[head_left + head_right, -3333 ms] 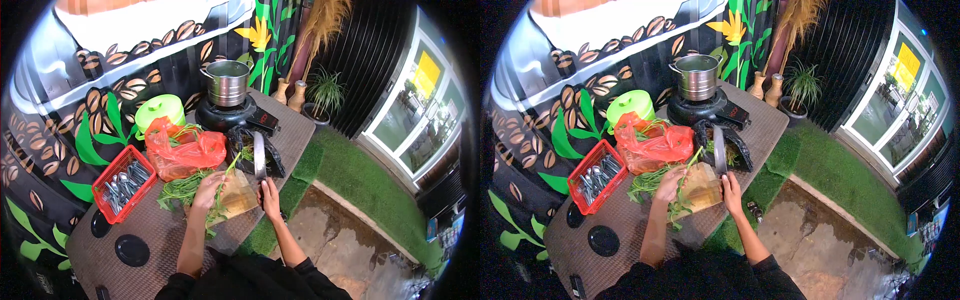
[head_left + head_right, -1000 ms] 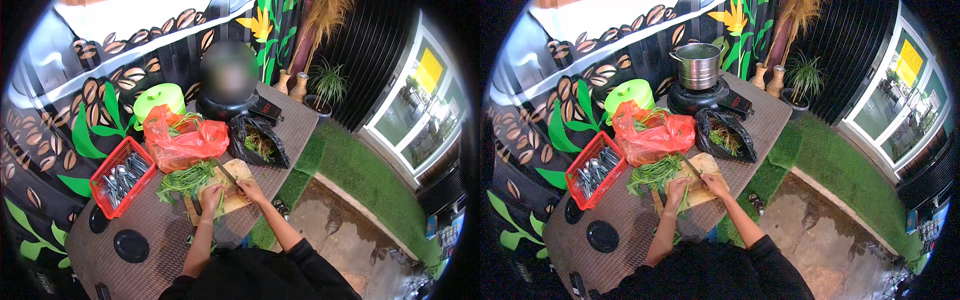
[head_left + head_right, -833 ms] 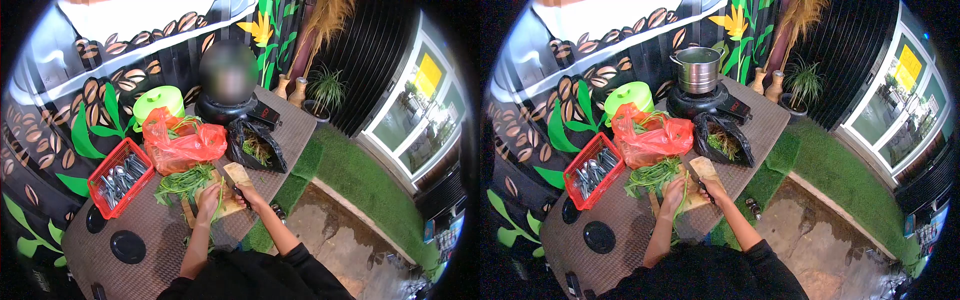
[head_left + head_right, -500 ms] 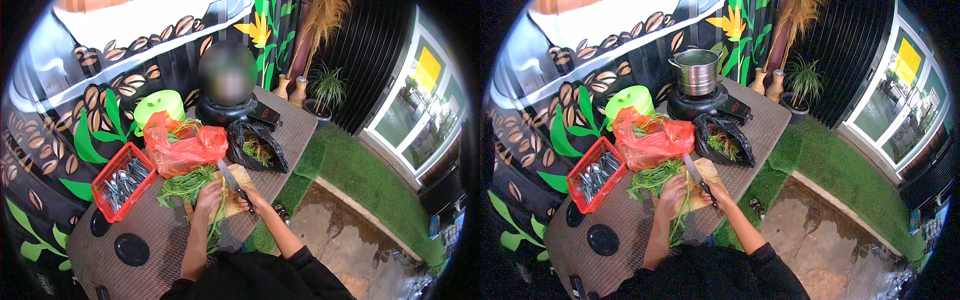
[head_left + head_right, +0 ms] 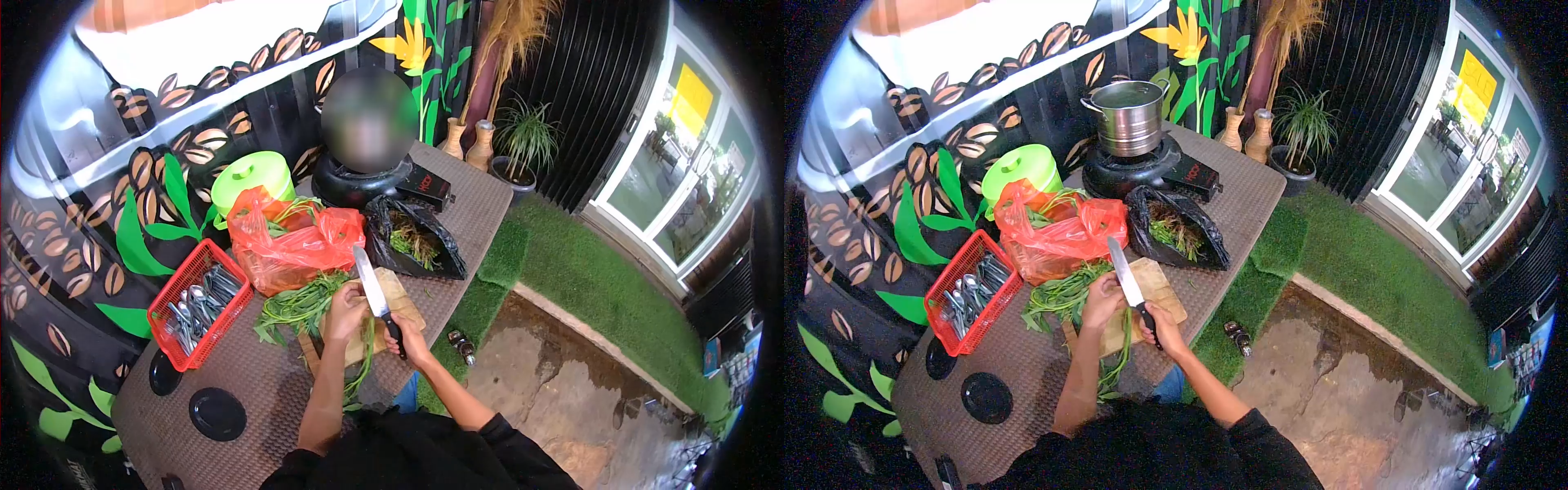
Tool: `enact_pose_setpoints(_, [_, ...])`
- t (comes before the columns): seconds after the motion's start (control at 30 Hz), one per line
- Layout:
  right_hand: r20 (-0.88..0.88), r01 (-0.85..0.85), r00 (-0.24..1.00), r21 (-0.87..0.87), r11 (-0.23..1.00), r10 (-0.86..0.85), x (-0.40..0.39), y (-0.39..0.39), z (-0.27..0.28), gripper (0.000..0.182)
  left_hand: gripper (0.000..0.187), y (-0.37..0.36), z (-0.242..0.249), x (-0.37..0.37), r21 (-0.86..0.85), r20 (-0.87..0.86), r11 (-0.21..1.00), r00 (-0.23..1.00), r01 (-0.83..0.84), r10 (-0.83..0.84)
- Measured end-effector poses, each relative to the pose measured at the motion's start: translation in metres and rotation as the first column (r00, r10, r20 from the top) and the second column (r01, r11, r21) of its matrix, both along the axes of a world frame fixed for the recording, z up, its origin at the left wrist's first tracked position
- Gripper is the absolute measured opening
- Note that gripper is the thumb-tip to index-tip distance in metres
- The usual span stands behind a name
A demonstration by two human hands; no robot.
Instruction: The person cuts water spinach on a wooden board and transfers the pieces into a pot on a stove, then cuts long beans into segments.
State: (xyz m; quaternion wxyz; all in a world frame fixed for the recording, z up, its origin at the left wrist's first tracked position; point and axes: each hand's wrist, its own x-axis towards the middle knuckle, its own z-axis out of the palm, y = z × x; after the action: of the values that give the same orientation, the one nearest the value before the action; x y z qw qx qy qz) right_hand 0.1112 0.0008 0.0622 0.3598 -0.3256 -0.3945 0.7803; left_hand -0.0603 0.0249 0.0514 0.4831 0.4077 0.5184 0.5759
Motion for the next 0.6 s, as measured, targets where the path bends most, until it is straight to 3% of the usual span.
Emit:
enact_pose_setpoints(0.17, [0.027, 0.022, 0.999, 0.042, 0.999, -0.023, -0.006, -0.005, -0.010, 0.029, 0.036, 0.000, -0.008, -0.001, 0.045, 0.040, 0.999, 0.999, 0.028, -0.030])
enact_pose_setpoints(0.23, [0.004, 0.050, 0.999, 0.014, 0.999, -0.051, -0.005, -0.004, -0.008, 0.030, 0.035, -0.007, 0.002, 0.002, -0.089, 0.199, 0.995, 0.980, 0.035, -0.017])
enact_pose_setpoints(0.33, [-0.021, 0.038, 0.999, -0.072, 0.997, -0.039, -0.001, -0.002, -0.012, 0.034, 0.028, -0.007, -0.004, 0.004, -0.139, 0.222, 0.990, 0.975, 0.020, 0.012])
enact_pose_setpoints(0.43, [0.004, 0.064, 0.998, -0.093, 0.994, -0.064, 0.003, 0.001, -0.019, 0.024, 0.029, -0.004, -0.008, 0.005, -0.141, 0.249, 0.988, 0.968, 0.066, -0.030])
enact_pose_setpoints(0.5, [0.098, 0.044, 0.994, -0.054, 0.998, -0.038, 0.005, 0.002, -0.016, 0.048, 0.030, -0.004, -0.007, 0.006, -0.156, 0.224, 0.986, 0.974, 0.061, -0.025])
enact_pose_setpoints(0.6, [0.058, 0.027, 0.998, -0.142, 0.989, -0.019, 0.004, 0.003, -0.010, 0.052, 0.032, -0.006, -0.002, 0.008, -0.166, 0.193, 0.984, 0.981, 0.062, -0.029])
